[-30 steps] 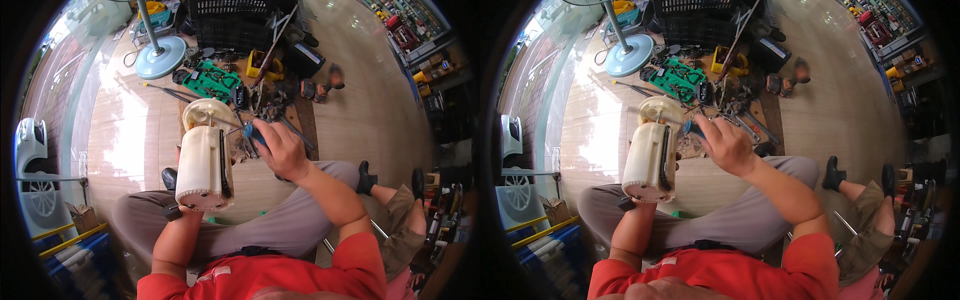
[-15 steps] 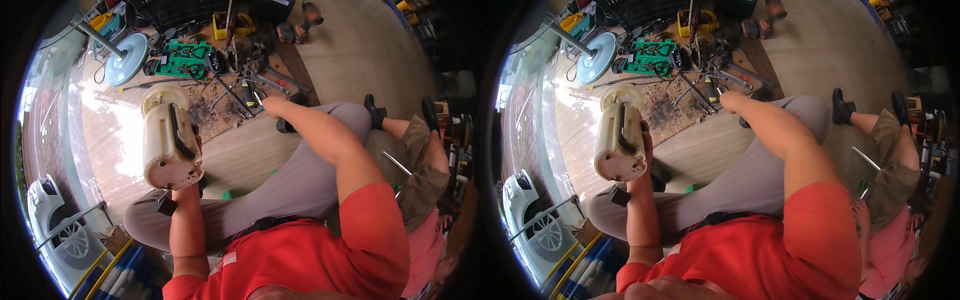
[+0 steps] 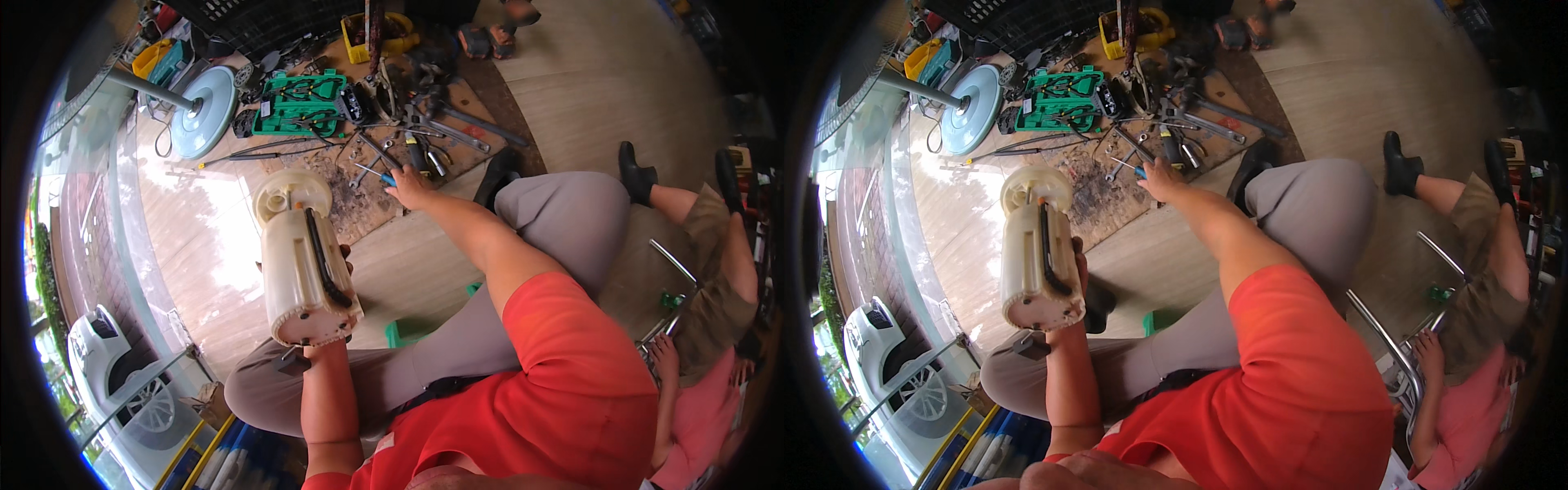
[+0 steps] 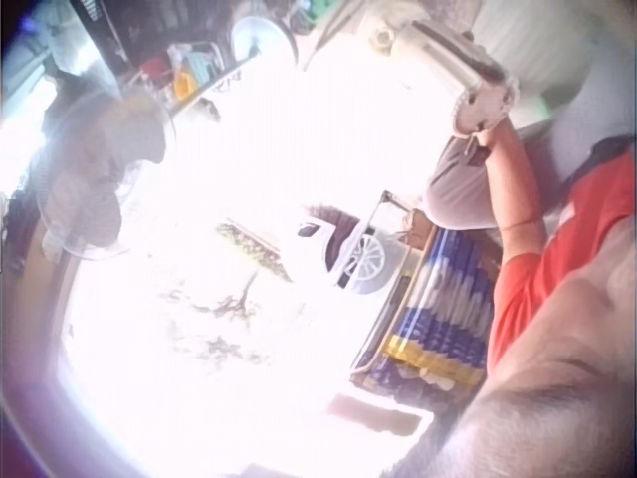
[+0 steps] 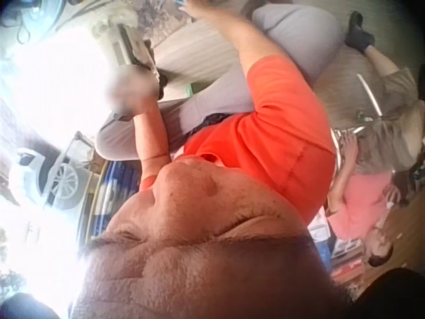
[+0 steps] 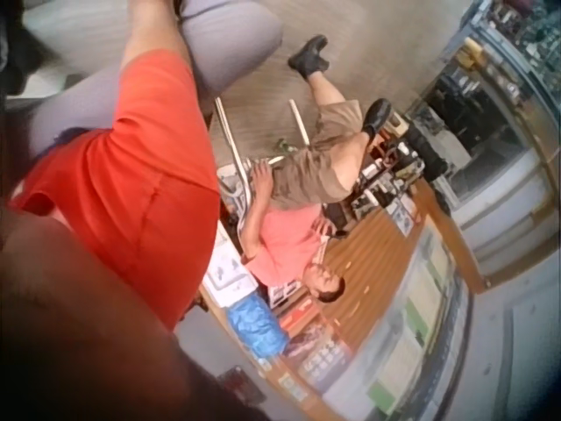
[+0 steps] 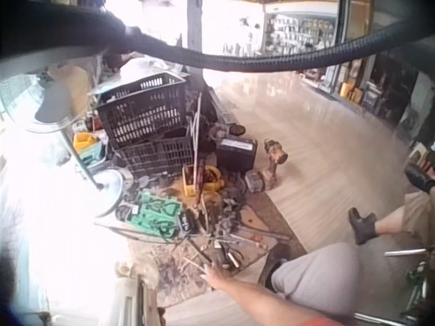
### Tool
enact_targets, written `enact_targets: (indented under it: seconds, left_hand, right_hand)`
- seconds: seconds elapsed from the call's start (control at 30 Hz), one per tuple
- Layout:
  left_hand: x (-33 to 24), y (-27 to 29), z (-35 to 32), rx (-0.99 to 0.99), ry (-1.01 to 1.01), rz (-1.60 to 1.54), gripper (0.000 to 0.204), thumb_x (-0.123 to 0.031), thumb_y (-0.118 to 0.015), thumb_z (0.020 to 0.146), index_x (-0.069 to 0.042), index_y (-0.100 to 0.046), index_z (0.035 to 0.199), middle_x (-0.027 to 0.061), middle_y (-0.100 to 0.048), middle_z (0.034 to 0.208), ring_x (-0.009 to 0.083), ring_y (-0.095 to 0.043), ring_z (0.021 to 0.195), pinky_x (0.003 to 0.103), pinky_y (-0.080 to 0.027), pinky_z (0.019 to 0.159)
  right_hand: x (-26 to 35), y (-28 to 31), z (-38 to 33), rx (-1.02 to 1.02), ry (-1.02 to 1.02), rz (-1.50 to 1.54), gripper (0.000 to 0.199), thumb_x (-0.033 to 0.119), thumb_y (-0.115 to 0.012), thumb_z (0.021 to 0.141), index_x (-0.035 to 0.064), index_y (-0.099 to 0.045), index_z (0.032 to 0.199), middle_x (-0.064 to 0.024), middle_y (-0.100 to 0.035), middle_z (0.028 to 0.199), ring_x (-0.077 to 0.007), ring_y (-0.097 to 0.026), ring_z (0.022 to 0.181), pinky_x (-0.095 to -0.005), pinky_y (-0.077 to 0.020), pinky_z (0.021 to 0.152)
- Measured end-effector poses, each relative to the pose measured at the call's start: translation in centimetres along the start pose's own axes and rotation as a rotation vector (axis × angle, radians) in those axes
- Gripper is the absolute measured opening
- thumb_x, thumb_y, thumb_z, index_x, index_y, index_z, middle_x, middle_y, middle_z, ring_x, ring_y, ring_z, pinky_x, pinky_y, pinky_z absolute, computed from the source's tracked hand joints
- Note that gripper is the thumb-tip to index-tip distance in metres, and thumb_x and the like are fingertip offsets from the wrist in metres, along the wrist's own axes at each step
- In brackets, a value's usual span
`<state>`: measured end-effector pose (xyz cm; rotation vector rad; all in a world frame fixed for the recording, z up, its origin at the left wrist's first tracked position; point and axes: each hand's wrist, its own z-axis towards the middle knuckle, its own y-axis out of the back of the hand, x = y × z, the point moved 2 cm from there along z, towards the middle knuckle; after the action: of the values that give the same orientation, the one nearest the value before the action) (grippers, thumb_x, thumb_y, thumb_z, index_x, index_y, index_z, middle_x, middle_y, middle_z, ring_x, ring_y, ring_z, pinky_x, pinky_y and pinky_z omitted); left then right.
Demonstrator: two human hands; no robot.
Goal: The person manipulates a fuel pump assembly by hand, turning it over to inspect different sides, and uses a screwdriver to pry and disconnect a component.
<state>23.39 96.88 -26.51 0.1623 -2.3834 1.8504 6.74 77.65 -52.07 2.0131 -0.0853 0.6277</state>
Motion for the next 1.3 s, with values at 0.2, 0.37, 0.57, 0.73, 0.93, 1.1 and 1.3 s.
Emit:
enact_targets:
  seconds: [0.2, 0.37, 0.57, 0.73, 0.93, 1.1, 1.3]
  left_hand:
    - [-1.4, 2.9, 0.9, -0.134, 0.065, 0.215, 0.063, -0.045, -0.048, 0.096, 0.000, -0.041, 0.140, 0.0288, -0.046, 0.133, 0.0466, -0.051, 0.116, 0.052, -0.050, 0.094]
    - [-1.7, 1.5, 1.9, -0.415, 0.008, 0.376, 0.117, -0.094, -0.031, 0.071, 0.001, -0.042, 0.137, 0.0327, -0.057, 0.112, 0.0448, -0.064, 0.079, 0.051, -0.057, 0.062]
    - [-2.1, 0.0, 2.3, -0.230, -0.135, 0.327, 0.100, -0.079, -0.043, 0.083, -0.001, -0.032, 0.144, 0.0375, -0.045, 0.131, 0.0481, -0.063, 0.092, 0.055, -0.059, 0.071]
    - [-5.1, 1.6, 0.9, -0.256, -0.270, 0.306, 0.093, -0.078, -0.041, 0.084, -0.003, -0.040, 0.139, 0.0321, -0.055, 0.121, 0.0427, -0.064, 0.096, 0.053, -0.059, 0.072]
    - [-4.6, 0.0, 1.0, -0.054, -0.222, 0.360, 0.076, -0.071, -0.037, 0.091, -0.012, -0.048, 0.138, 0.0093, -0.058, 0.128, 0.0287, -0.057, 0.114, 0.045, -0.048, 0.096]
    - [-1.9, -1.2, 0.3, 0.050, -0.047, 0.313, 0.077, -0.071, -0.041, 0.088, -0.012, -0.048, 0.138, 0.0120, -0.059, 0.128, 0.0295, -0.059, 0.113, 0.046, -0.049, 0.095]
    - [-1.4, -0.7, 0.8, -0.059, -0.083, 0.261, 0.076, -0.067, -0.036, 0.091, -0.009, -0.046, 0.139, 0.0167, -0.059, 0.127, 0.0358, -0.062, 0.108, 0.049, -0.054, 0.090]
  right_hand:
    - [-2.7, -2.6, 5.7, 0.027, -0.172, -0.138, 0.024, 0.019, -0.053, 0.094, 0.0019, -0.060, 0.110, -0.0167, -0.062, 0.114, -0.0339, -0.060, 0.107, -0.0442, -0.0530, 0.086]
    - [-2.0, -3.8, 6.7, -0.021, -0.119, -0.171, 0.023, 0.012, -0.045, 0.094, 0.0032, -0.060, 0.109, -0.0208, -0.066, 0.110, -0.0348, -0.063, 0.103, -0.0424, -0.0538, 0.083]
    - [-0.3, -0.6, 5.4, -0.098, -0.219, 0.037, 0.025, 0.021, -0.044, 0.097, 0.0019, -0.057, 0.106, -0.0236, -0.068, 0.100, -0.0417, -0.065, 0.091, -0.0517, -0.0520, 0.077]
    - [8.1, 9.1, 1.2, -0.273, 0.033, 0.158, 0.028, 0.032, -0.051, 0.097, 0.0057, -0.055, 0.108, -0.0240, -0.067, 0.088, -0.0452, -0.064, 0.084, -0.0524, -0.0506, 0.070]
    - [19.3, 22.5, -10.5, -0.436, 0.863, 0.302, 0.019, 0.013, -0.061, 0.091, 0.0025, -0.058, 0.106, -0.0205, -0.062, 0.081, -0.0417, -0.061, 0.077, -0.0452, -0.0500, 0.066]
    - [17.9, 24.4, -14.5, -0.348, 0.871, -0.026, 0.013, 0.011, -0.063, 0.088, 0.0032, -0.055, 0.094, -0.0200, -0.060, 0.082, -0.0394, -0.061, 0.078, -0.0446, -0.0486, 0.064]
    - [17.8, 26.2, -18.1, -0.450, 0.802, 0.080, 0.012, 0.013, -0.061, 0.090, 0.0046, -0.052, 0.089, -0.0193, -0.061, 0.079, -0.0402, -0.061, 0.076, -0.0467, -0.0474, 0.062]
